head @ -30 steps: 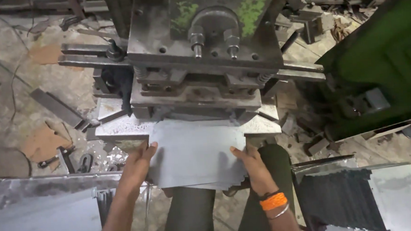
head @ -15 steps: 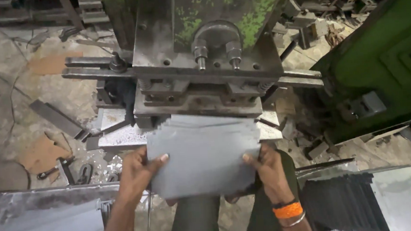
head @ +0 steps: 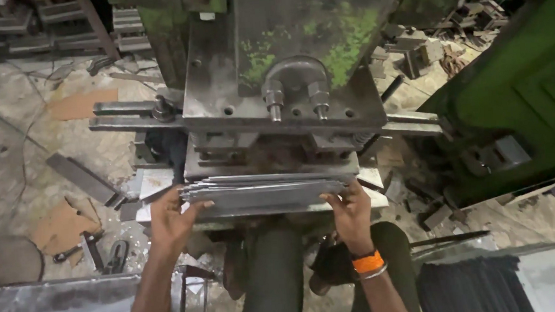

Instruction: Placing metal sheets into an industrial press machine for stamping and then stacking the processed sheets.

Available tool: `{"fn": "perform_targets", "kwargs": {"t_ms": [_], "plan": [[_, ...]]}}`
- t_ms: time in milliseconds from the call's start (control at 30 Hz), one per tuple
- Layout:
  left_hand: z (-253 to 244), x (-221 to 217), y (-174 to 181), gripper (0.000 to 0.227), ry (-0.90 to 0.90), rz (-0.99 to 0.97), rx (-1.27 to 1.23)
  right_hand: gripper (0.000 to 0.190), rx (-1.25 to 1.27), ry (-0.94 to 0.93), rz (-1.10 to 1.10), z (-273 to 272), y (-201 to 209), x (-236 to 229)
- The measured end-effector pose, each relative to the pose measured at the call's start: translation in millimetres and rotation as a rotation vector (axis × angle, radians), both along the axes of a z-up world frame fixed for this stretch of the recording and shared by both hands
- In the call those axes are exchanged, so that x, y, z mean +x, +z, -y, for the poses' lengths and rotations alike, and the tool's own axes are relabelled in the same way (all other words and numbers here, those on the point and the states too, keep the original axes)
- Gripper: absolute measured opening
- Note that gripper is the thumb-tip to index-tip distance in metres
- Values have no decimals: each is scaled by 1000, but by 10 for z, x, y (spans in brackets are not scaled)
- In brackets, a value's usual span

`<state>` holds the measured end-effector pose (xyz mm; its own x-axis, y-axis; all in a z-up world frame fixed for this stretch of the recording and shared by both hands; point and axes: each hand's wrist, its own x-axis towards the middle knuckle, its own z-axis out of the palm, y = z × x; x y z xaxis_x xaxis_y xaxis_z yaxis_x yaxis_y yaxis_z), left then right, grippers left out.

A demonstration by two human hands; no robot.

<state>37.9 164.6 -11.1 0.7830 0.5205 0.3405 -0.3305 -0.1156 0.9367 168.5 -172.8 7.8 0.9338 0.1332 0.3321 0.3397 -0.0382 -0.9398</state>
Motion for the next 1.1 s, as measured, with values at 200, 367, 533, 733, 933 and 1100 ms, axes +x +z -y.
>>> {"fn": "perform_targets", "kwargs": {"t_ms": [200, 367, 533, 733, 933, 1100], "plan": [[139, -21, 157, 30, -10, -14, 4, 48, -51, -7, -49, 86, -200, 95], [221, -83, 68, 38, 78, -67, 7, 50, -38, 1, -116, -24, -253, -58], [570, -156, 486, 53, 294, -123, 121, 41, 42, -14, -39, -223, -133, -279], [912, -250, 721, 66, 359, -111, 116, 49, -32, -5, 85, -420, 272, -608], [890, -144, 647, 58, 507, -12, 162, 48, -67, -101, -68, -433, 285, -534], [855, -158, 655, 54, 551, -76, 236, 35, 32, -233, -81, -368, -118, -376]]}}
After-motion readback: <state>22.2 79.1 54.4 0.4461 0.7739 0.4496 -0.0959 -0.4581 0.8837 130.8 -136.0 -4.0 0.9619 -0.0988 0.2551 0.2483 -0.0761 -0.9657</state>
